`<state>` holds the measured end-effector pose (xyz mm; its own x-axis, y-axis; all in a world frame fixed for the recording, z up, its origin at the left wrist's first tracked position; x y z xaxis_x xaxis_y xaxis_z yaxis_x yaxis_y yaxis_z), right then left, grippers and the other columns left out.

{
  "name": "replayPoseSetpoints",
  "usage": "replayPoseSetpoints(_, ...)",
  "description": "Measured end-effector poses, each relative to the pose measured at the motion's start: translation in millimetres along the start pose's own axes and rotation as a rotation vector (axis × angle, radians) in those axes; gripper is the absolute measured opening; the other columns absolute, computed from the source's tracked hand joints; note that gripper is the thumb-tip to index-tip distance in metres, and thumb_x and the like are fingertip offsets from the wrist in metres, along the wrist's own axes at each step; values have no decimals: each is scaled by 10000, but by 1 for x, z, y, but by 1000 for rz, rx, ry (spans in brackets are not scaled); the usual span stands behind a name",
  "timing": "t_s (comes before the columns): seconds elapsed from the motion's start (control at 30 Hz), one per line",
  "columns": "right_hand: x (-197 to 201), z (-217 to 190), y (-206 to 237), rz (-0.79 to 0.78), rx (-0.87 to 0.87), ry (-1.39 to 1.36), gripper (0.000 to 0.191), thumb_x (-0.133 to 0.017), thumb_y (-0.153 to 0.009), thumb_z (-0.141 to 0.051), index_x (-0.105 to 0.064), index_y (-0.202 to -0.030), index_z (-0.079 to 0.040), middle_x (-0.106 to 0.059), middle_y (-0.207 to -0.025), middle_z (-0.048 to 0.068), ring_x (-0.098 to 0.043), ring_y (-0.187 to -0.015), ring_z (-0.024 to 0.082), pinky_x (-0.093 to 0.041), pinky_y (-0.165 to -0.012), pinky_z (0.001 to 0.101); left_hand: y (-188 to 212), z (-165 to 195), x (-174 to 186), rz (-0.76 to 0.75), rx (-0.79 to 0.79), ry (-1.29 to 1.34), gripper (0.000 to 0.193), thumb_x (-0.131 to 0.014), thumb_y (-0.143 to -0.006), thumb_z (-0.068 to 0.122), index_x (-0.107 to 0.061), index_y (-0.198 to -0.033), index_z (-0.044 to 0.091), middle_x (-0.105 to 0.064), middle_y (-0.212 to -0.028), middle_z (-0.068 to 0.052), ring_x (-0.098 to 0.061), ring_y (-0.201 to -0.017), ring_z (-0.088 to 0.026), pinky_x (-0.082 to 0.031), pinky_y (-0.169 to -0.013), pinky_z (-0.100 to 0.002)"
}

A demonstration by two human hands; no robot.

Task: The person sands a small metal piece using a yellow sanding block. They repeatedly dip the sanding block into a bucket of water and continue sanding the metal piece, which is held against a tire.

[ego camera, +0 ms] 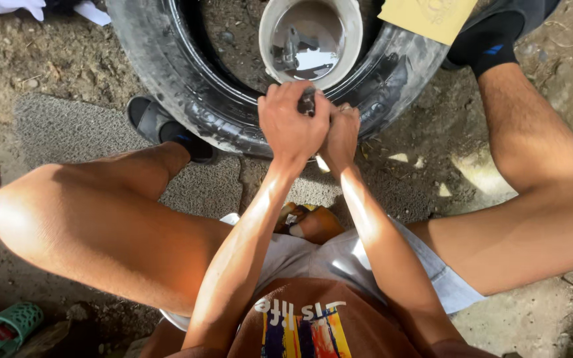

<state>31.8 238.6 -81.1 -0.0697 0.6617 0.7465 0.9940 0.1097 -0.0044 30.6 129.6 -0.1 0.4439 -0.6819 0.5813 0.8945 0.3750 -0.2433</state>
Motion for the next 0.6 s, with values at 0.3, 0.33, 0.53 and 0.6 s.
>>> replayPoseSetpoints(0.3,1,0,2,32,-47,9,186,-695,-918,-178,-772,-1034,-54,-648,-859,177,-528,-946,347,-400,-853,478,-1,0,2,20,3,11,194,-711,-837,221,-755,-927,56,-727,-883,-78,-625,-852,-255,-413,-791,-395)
replayPoseSetpoints(0.33,2,0,2,17,-101,22,165,-704,-944,-190,-767,-1000,-48,-645,-877,189,-528,-954,354,-407,-813,470,-1,1,2,18,-4,-6,200,-709,-830,219,-757,-930,53,-728,-884,-78,-624,-851,-260,-410,-787,-397)
replayPoseSetpoints(0.53,18,2,-27,-77,-256,-156,143,-686,-926,-165,-773,-999,-77,-778,-891,170,-742,-767,265,-551,-702,377,0,1,6,-16,34,9,211,-716,-836,228,-762,-935,48,-719,-871,-79,-618,-852,-265,-420,-805,-394)
replayPoseSetpoints(0.6,27,6,-30,-40,-290,-126,151,-713,-968,-215,-773,-1011,-83,-784,-892,159,-753,-734,250,-555,-681,367,-2,-1,7,8,20,7,205,-716,-843,230,-758,-935,51,-721,-893,-76,-622,-875,-264,-426,-823,-392)
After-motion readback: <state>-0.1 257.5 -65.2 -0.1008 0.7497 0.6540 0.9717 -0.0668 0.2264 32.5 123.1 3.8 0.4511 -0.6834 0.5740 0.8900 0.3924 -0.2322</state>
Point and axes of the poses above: each hand's wrist, its own y-axis away from the middle knuckle, its own x-axis out of the back of the hand, z = x × y, the point moved 1 cm from there along -y, towards the middle knuckle
